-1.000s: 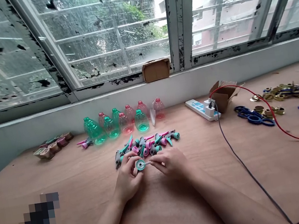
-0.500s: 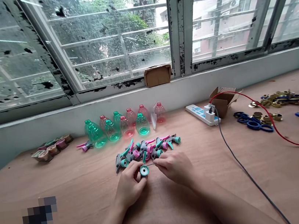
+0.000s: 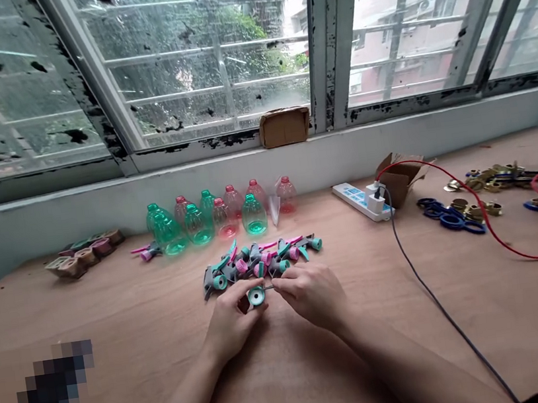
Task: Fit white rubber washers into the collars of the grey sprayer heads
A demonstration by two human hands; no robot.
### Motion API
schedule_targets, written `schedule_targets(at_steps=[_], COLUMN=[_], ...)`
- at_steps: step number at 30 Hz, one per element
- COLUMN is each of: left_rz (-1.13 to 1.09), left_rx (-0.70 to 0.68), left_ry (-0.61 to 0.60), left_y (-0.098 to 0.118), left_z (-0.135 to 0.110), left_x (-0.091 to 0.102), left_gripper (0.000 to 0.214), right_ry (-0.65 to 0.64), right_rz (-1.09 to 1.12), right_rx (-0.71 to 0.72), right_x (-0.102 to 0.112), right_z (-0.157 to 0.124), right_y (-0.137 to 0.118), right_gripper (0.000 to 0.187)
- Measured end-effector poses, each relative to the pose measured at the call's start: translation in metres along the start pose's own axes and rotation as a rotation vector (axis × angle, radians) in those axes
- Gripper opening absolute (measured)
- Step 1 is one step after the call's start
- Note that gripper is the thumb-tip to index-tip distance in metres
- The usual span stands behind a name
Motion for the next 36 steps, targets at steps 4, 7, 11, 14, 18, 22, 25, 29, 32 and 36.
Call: schedule_targets(at_steps=[4,7,11,14,18,22,25,29,32,36], left_rz=[-0.043,-0.049,0.010,0.093,0.137,0.226,0.271,0.244,0.177,0.086], left_rx=[0.028,0.040,0.035,0.084,0.103,-0.034,-0.110,-0.161,-0.174,-0.175], left_ry=[-0.020,-0.051,-0.020,0.076,0.024,-0.176,-0.293,-0.335,-0.352,-0.398], left_y=[-0.003,-0.002,0.001,0.000,-0.005,-0.001,0.002,0.007,0.010,0.013], left_z=[0.000,0.000,0.000,-0.002,-0.005,-0.002,-0.002,-0.003,-0.003,-0.003], left_x=[-0.002,-0.003,-0.001,0.006,0.003,-0.007,-0.012,-0.013,-0.012,-0.012], left_gripper=[0.039,0.032,0.038,0.049,0.033,0.028,0.030,0.035,0.033,0.029], right_ry=[-0.016,-0.001,0.034,0.047,-0.040,-0.196,-0.231,-0.276,-0.303,-0.312], right_rz=[0.011,-0.004,-0.049,-0.081,-0.136,-0.168,-0.171,-0.090,-0.018,0.022], right_rx=[-0.013,-0.009,-0.043,-0.090,-0.127,-0.115,-0.099,-0.037,0.030,0.090], right_x=[-0.002,-0.003,-0.002,0.001,0.000,-0.006,-0.007,-0.010,-0.012,-0.013], right_z=[0.000,-0.001,-0.003,-0.004,-0.001,0.000,0.000,-0.001,-0.001,-0.002], right_y=[0.000,-0.002,-0.003,-0.002,0.001,0.003,0.004,0.007,0.009,0.011], right_gripper=[0.023,0.024,0.025,0.026,0.026,0.026,0.028,0.025,0.020,0.020])
Point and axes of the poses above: each hand's wrist, its own z-axis towards the middle knuckle, its own x-axis out of the back of the hand, y = z × x, the point moved 7 cm from there along z, towards the middle knuckle, and after that the axes turned 13 degrees about -x, right-handed, at the moved point
